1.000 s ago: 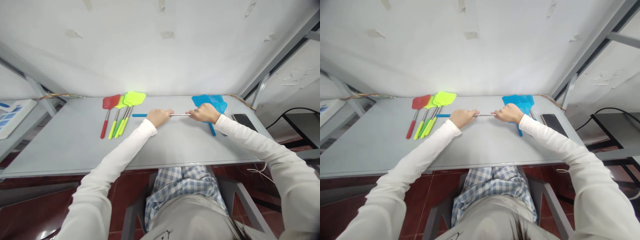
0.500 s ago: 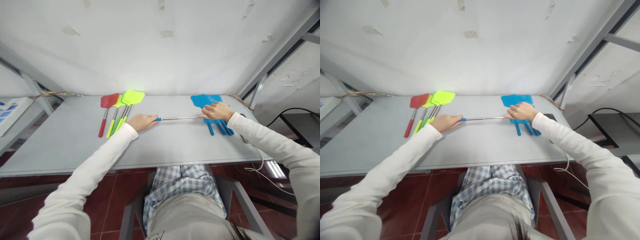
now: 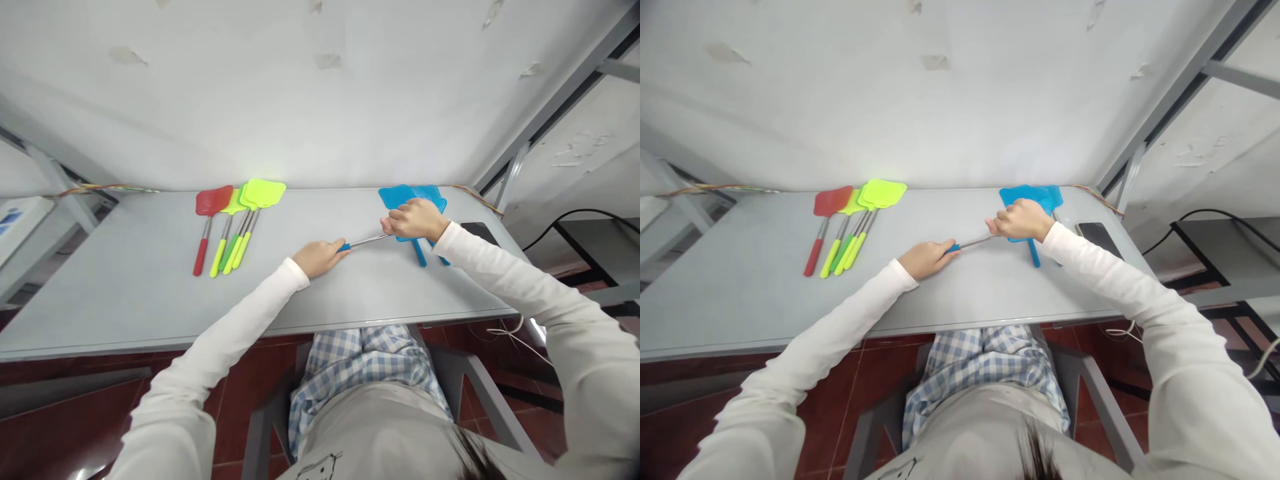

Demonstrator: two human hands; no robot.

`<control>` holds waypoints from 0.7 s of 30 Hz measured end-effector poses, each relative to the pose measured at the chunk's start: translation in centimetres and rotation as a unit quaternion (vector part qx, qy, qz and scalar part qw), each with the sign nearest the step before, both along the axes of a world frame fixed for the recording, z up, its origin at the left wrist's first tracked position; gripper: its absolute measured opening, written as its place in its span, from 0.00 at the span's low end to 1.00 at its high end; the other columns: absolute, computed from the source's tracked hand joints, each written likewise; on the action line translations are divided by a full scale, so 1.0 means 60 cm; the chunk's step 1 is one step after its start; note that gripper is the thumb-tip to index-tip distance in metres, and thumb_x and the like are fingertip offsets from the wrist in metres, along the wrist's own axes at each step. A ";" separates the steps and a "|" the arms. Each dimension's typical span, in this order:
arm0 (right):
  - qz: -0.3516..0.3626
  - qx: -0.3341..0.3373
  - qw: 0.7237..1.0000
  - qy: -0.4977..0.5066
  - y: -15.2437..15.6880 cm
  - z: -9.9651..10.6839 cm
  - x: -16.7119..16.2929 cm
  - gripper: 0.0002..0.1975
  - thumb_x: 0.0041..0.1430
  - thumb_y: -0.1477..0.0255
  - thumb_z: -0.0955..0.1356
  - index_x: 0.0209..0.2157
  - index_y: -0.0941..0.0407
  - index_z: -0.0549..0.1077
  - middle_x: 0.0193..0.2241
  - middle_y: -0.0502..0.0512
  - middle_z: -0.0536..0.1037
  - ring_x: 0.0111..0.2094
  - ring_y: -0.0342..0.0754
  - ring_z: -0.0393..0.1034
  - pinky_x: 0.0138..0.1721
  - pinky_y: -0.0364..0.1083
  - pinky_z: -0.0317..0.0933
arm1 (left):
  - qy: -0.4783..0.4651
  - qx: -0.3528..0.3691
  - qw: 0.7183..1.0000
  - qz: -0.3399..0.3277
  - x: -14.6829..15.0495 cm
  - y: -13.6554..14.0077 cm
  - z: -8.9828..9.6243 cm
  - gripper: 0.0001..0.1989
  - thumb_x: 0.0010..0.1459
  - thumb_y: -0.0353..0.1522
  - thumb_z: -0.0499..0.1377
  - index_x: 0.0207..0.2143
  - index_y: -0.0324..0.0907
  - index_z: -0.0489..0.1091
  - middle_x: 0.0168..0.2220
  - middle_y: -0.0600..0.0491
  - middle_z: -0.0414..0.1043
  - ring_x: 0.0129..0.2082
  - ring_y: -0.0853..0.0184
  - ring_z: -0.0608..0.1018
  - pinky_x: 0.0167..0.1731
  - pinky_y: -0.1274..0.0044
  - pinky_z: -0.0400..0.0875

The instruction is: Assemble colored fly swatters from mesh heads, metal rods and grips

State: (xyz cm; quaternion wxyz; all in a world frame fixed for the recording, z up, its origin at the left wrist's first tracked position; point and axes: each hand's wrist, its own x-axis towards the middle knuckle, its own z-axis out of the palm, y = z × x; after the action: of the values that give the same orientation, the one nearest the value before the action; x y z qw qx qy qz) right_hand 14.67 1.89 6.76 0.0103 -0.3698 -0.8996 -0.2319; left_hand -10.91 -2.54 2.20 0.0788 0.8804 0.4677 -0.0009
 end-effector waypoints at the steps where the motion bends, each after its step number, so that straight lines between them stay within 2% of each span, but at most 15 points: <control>1: 0.004 0.010 1.000 0.013 -0.004 -0.001 0.001 0.30 0.67 0.63 0.51 0.21 0.58 0.73 0.18 0.56 0.71 0.22 0.43 0.61 0.24 0.46 0.45 | -0.029 -0.016 0.999 0.007 -0.004 0.001 0.000 0.21 0.66 0.44 0.42 0.44 0.41 0.66 0.30 0.48 0.75 0.31 0.61 0.77 0.30 0.75 0.63; 3: 0.015 0.049 0.997 0.056 -0.017 -0.009 0.002 0.27 0.67 0.62 0.53 0.27 0.56 0.75 0.25 0.56 0.75 0.29 0.46 0.66 0.30 0.47 0.52 | -0.101 -0.059 0.993 0.027 -0.012 0.001 0.000 0.19 0.65 0.46 0.43 0.39 0.43 0.67 0.26 0.53 0.71 0.28 0.63 0.75 0.29 0.76 0.62; 5: 0.012 0.109 0.987 0.119 -0.033 -0.022 0.003 0.22 0.67 0.61 0.55 0.38 0.54 0.76 0.35 0.57 0.77 0.40 0.49 0.68 0.41 0.49 0.57 | -0.182 -0.102 0.977 0.048 -0.017 -0.004 0.000 0.19 0.64 0.47 0.45 0.34 0.44 0.65 0.23 0.56 0.66 0.26 0.66 0.72 0.30 0.77 0.60; 8: -0.039 0.186 0.956 0.224 -0.051 -0.034 0.005 0.20 0.66 0.62 0.56 0.51 0.52 0.71 0.48 0.58 0.74 0.52 0.54 0.63 0.53 0.54 0.52 | -0.282 -0.138 0.947 0.064 -0.018 -0.022 -0.005 0.19 0.63 0.47 0.45 0.29 0.43 0.61 0.22 0.59 0.60 0.25 0.70 0.68 0.30 0.78 0.59; 11: -0.107 0.201 0.920 0.319 -0.046 -0.022 0.010 0.23 0.66 0.61 0.54 0.55 0.55 0.67 0.51 0.62 0.70 0.56 0.56 0.60 0.55 0.57 0.51 | -0.319 -0.162 0.932 0.066 -0.015 -0.042 -0.012 0.19 0.63 0.46 0.46 0.26 0.43 0.57 0.21 0.60 0.56 0.24 0.72 0.64 0.29 0.78 0.57; 13: -0.142 0.181 0.897 0.377 -0.028 -0.007 0.015 0.26 0.67 0.58 0.52 0.52 0.57 0.68 0.47 0.64 0.71 0.53 0.57 0.63 0.51 0.56 0.54 | -0.323 -0.172 0.929 0.064 -0.013 -0.052 -0.015 0.19 0.62 0.46 0.46 0.26 0.43 0.57 0.21 0.60 0.57 0.24 0.73 0.64 0.29 0.78 0.57; 16: -0.179 0.094 0.873 0.445 0.011 0.010 0.015 0.30 0.67 0.54 0.48 0.38 0.58 0.72 0.30 0.59 0.73 0.38 0.51 0.68 0.38 0.48 0.58 | -0.330 -0.170 0.926 0.074 -0.009 -0.056 -0.018 0.18 0.62 0.45 0.47 0.26 0.43 0.57 0.21 0.60 0.58 0.23 0.73 0.63 0.28 0.78 0.56; 18: -0.204 0.047 0.853 0.478 0.032 0.013 0.006 0.33 0.66 0.52 0.46 0.28 0.57 0.70 0.21 0.54 0.68 0.28 0.47 0.65 0.31 0.45 0.54 | -0.334 -0.162 0.924 0.085 -0.004 -0.054 -0.020 0.18 0.62 0.45 0.46 0.25 0.43 0.55 0.20 0.61 0.57 0.22 0.73 0.62 0.28 0.78 0.55; 21: -0.221 0.045 0.830 0.510 0.044 0.016 -0.015 0.34 0.65 0.49 0.47 0.20 0.55 0.65 0.16 0.50 0.61 0.23 0.44 0.60 0.26 0.44 0.48 | -0.342 -0.159 0.922 0.092 0.003 -0.049 -0.026 0.18 0.63 0.44 0.46 0.25 0.44 0.54 0.19 0.61 0.55 0.21 0.73 0.61 0.27 0.78 0.54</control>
State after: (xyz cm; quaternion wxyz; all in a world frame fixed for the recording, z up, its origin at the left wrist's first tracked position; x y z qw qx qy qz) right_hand 13.78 4.56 7.74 0.4327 -0.6235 -0.6495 -0.0466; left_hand -10.71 -5.49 0.63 0.3725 0.7561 0.4852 0.2327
